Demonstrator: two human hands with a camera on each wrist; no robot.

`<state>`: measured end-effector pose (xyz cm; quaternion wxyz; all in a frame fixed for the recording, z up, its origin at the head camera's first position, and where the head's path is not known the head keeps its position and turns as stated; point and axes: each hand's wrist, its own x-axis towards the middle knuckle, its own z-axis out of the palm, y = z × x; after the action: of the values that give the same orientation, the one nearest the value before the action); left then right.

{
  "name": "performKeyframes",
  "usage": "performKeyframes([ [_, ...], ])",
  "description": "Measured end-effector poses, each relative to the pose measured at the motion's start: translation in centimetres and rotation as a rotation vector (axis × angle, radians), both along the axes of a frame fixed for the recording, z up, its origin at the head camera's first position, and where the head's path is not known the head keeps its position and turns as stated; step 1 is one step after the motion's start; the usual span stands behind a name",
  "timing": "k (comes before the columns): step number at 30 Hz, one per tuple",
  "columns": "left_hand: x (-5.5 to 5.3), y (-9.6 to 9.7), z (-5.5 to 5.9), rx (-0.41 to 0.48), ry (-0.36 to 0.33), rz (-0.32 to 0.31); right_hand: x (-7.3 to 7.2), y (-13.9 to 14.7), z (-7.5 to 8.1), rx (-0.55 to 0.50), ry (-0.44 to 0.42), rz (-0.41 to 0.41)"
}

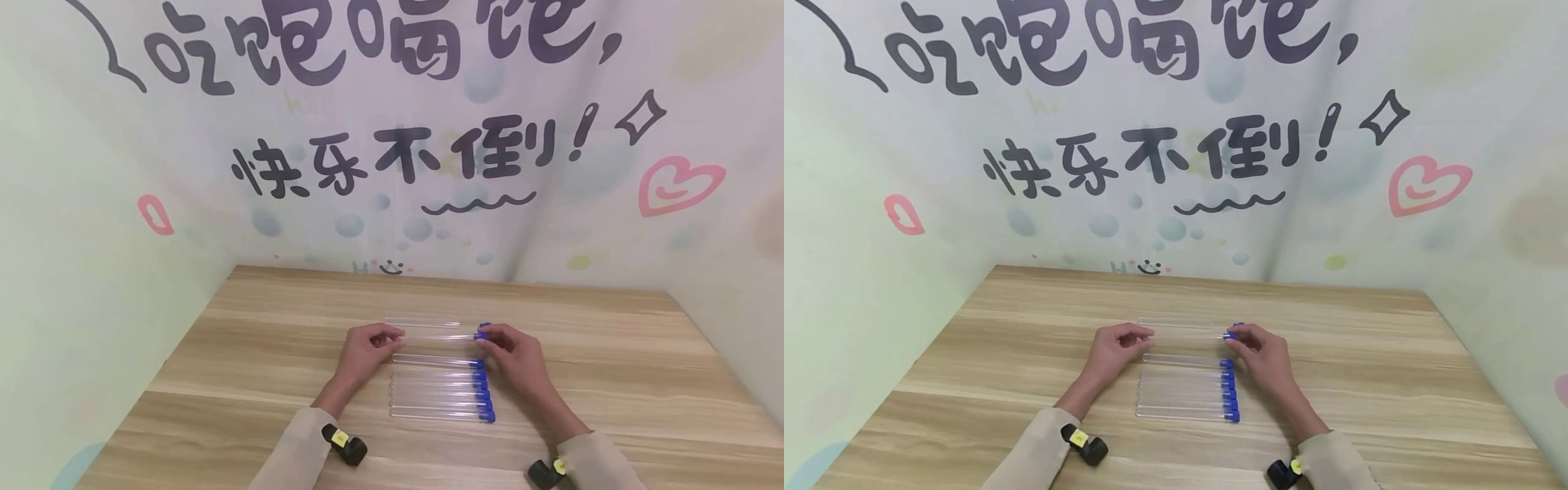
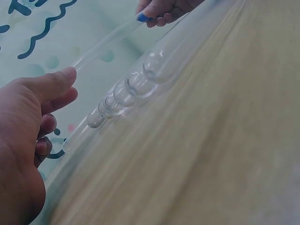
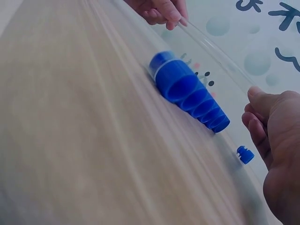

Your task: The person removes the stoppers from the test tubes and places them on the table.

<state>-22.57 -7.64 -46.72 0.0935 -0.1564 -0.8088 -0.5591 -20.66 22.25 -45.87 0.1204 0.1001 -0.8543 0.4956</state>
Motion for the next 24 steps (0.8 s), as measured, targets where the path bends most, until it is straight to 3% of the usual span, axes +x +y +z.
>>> performKeyframes([
  [7, -0.06, -0.11, -0.16, -0.014, 0.006, -0.010, -0.04, -0.05, -0.16, 0.040, 0.035, -0.037],
  [24, -0.22, -0.24, -0.33, -0.020, 0.012, 0.032, -0.12, 0.04, -0.20, 0.034, -0.099, -0.004],
])
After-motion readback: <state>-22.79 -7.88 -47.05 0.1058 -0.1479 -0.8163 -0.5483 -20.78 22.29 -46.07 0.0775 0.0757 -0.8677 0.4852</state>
